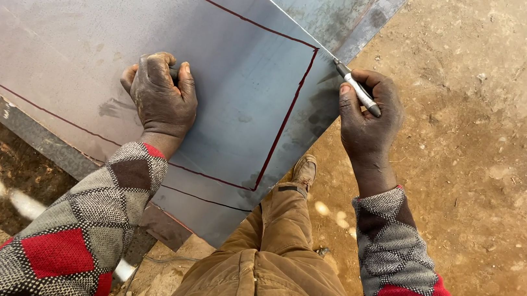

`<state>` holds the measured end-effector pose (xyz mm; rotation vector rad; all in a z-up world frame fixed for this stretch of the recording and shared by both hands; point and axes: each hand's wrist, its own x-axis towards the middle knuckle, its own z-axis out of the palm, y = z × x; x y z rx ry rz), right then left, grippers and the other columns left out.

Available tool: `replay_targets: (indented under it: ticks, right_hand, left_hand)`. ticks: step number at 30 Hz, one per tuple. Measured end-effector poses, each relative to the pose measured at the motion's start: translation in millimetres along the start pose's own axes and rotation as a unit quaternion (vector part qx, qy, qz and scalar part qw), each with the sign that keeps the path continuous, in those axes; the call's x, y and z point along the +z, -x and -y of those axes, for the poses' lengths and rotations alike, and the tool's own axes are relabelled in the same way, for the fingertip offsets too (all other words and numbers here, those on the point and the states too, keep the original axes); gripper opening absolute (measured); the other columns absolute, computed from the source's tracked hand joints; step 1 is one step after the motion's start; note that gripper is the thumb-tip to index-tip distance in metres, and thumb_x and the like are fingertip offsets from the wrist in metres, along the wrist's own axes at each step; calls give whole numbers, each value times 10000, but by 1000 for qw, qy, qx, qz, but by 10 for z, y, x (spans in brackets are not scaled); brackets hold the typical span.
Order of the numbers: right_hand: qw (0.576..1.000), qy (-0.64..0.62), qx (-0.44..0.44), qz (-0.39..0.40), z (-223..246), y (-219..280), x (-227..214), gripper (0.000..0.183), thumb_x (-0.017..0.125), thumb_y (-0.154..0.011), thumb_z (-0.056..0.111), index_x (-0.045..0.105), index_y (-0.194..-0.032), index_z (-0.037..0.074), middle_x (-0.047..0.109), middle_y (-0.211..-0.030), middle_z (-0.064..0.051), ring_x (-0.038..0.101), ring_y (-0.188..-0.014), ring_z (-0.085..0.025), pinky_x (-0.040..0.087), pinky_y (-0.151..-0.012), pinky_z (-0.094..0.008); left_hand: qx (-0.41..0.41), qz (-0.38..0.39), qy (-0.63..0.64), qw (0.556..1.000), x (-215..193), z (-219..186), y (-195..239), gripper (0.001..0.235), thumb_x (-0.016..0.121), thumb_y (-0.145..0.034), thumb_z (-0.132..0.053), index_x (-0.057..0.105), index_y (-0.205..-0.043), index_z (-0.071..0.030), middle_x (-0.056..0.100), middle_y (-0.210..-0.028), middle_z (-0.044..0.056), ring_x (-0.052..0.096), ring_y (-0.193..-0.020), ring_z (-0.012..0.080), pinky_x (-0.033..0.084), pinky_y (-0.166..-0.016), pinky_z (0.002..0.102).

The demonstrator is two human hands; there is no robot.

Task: Marking layout lines and shapes on metal sheets using a marker and a straight edge for fabrication.

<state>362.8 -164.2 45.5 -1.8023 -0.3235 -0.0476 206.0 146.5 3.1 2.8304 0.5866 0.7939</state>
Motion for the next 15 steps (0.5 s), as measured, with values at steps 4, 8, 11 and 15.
replay_targets:
  ticks: [4,8,11,15]
  right_hand:
    - [1000,-11,15,5,6,46,9,151,766,-986,20,714,-1127,29,717,-951,-152,634,-758,-112,575,-677,-252]
    - [999,-30,30,8,19,98,-15,149,750,-990,14,702,-1131,18,719,-984,-172,676,-816,-151,597,-730,-297]
    - [999,-29,29,14,23,118,-44,154,749,-989,10,703,-1136,14,718,-989,-180,697,-848,-174,604,-750,-320]
    - [1000,-15,17,2,20,152,-51,164,770,-982,20,716,-1136,17,707,-942,-163,678,-802,-158,588,-723,-301]
  left_hand:
    - [0,-2,-3,1000,17,19,10,202,686,-1015,-291,571,-1091,-144,574,-893,47,656,-762,262,387,-958,406]
    - [-2,-3,0,1000,31,37,26,198,685,-1015,-288,569,-1094,-147,582,-905,42,662,-767,257,386,-964,402]
    - [-2,-1,-1,1000,62,62,30,205,689,-1013,-293,571,-1100,-149,581,-904,38,663,-762,253,385,-966,401]
    - [0,-1,5,1000,13,21,2,194,685,-1014,-279,569,-1096,-147,570,-884,40,657,-742,261,390,-951,400]
